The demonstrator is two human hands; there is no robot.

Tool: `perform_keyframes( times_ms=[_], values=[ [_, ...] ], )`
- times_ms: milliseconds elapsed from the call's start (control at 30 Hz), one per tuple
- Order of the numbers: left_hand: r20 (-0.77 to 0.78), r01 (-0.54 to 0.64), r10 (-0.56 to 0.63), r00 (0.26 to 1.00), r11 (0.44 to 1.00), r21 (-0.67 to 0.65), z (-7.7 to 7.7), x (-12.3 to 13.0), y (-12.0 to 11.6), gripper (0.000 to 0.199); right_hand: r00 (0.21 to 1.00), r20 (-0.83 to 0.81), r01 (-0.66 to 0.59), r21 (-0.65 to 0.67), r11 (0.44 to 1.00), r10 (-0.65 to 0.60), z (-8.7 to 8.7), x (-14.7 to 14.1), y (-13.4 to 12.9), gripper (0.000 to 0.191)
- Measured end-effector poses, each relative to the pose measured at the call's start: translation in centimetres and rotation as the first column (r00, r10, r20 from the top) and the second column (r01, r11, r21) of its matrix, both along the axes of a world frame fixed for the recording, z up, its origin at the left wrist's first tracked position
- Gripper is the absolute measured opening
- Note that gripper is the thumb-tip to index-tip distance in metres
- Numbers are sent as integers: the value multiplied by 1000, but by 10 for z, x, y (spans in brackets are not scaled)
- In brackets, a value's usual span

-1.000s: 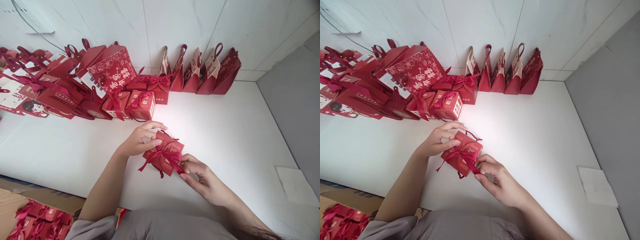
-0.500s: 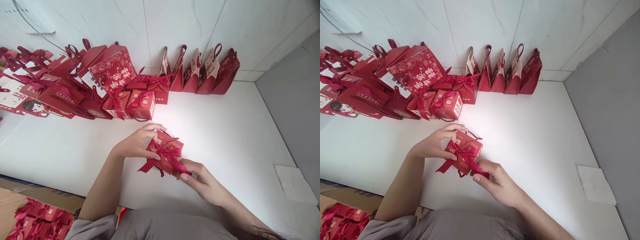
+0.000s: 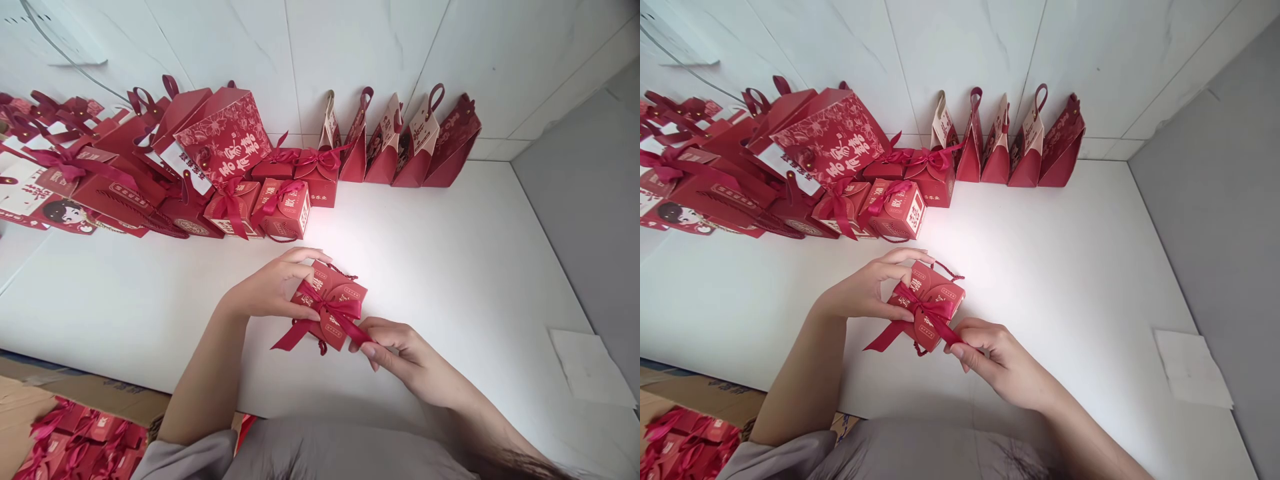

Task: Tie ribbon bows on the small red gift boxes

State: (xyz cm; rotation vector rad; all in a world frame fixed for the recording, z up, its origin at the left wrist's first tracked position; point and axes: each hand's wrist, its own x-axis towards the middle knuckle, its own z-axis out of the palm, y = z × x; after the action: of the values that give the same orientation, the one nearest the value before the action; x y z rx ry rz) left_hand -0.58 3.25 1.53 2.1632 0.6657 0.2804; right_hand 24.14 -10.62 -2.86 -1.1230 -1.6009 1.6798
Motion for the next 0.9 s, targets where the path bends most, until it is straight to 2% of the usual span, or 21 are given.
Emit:
perform_keyframes(
  times_ms=[167,333,400,467,567,633,733,900],
  values=[
    [-21,-5,5,1000,1000,3,0,-2,-1,33,994,-27,-111,-27,993,110,7,8,3,38],
    [-56,-14,14,998,1000,4,-1,-2,-1,35,978,46,-204,-38,978,205,7,25,11,37],
    [-71,-18,18,997,1000,-2,-1,-2,-2,35,982,101,-158,-15,987,159,4,33,14,38],
    [-90,-37,36,995,999,-12,0,-2,-3,34,979,197,-55,22,998,50,-1,39,17,37],
    [-103,-105,104,989,995,-1,0,-2,-6,33,923,355,126,82,989,-147,-2,46,23,33],
    [-96,-178,178,979,984,15,-1,-2,-8,34,889,394,199,126,972,-233,4,48,28,30],
    [-72,-239,240,968,971,16,-3,-3,-9,36,889,371,208,198,958,-269,19,44,37,29],
    [-47,-213,214,976,977,15,-4,-3,-8,37,946,256,116,296,948,-196,40,23,67,30]
  ],
)
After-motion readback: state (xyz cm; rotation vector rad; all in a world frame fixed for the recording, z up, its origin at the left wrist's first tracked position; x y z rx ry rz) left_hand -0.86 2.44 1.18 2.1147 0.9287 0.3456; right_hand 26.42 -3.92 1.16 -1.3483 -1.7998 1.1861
